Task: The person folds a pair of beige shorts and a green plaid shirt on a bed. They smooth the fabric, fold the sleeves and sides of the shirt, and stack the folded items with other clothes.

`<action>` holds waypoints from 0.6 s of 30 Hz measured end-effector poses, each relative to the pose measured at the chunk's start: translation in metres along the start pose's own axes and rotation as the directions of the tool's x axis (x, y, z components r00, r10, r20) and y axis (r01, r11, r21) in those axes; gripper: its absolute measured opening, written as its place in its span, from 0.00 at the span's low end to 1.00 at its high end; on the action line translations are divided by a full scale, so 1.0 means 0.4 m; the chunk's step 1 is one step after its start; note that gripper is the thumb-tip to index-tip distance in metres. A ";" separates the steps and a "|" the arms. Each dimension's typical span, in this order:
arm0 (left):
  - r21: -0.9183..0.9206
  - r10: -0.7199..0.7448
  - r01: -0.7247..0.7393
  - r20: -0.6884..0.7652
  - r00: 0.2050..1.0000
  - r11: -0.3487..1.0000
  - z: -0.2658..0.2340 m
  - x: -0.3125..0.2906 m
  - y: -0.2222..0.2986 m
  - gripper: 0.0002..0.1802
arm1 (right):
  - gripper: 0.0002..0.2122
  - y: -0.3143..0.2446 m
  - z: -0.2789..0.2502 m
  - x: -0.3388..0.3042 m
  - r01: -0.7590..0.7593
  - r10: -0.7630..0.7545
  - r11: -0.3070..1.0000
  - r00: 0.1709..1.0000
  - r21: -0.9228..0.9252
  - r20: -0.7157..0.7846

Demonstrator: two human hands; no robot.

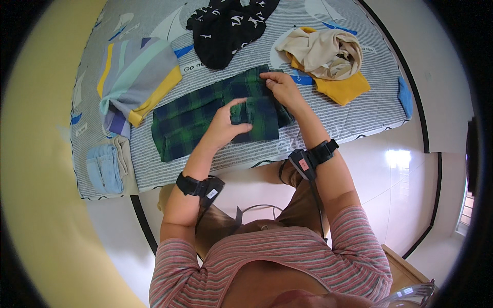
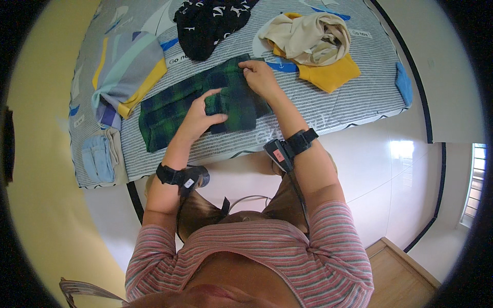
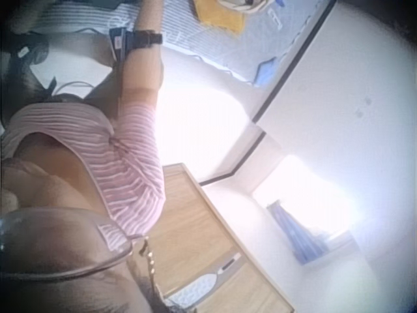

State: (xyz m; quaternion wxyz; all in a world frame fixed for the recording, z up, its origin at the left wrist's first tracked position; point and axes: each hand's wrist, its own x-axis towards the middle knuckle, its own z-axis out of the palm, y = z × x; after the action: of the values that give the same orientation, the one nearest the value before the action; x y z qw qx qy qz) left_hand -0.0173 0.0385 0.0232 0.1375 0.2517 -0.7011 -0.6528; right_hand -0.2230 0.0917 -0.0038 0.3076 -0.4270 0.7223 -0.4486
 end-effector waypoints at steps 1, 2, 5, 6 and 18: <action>-0.117 -0.075 0.088 0.115 0.990 0.989 -0.018 -0.006 0.005 0.29 | 0.15 -0.003 0.000 0.000 -0.004 0.004 0.999 1.000 -0.035 -0.004; -0.221 -0.133 0.187 0.237 0.962 0.957 -0.031 -0.012 0.013 0.29 | 0.15 -0.006 -0.002 0.000 -0.008 0.007 0.998 1.000 -0.070 -0.008; -0.312 -0.122 0.254 0.386 0.914 0.916 -0.050 -0.027 0.018 0.29 | 0.14 -0.015 0.006 -0.016 0.117 -0.134 0.913 0.991 -0.392 -0.015; -0.342 -0.108 0.275 0.435 0.894 0.899 -0.052 -0.028 0.016 0.30 | 0.13 -0.019 0.011 -0.025 0.174 -0.204 0.834 0.979 -0.523 0.000; -0.555 -0.052 0.176 0.232 0.971 0.813 -0.062 -0.023 0.007 0.26 | 0.12 -0.040 0.032 -0.042 0.473 -0.415 0.872 0.851 -0.127 0.322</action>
State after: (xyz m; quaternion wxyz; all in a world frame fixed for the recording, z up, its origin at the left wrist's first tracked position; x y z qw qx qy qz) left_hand 0.0026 0.0225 0.0298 0.0937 0.1717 -0.4669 -0.8624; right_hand -0.1993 0.0981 0.0068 0.2510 -0.6717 0.5931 -0.3662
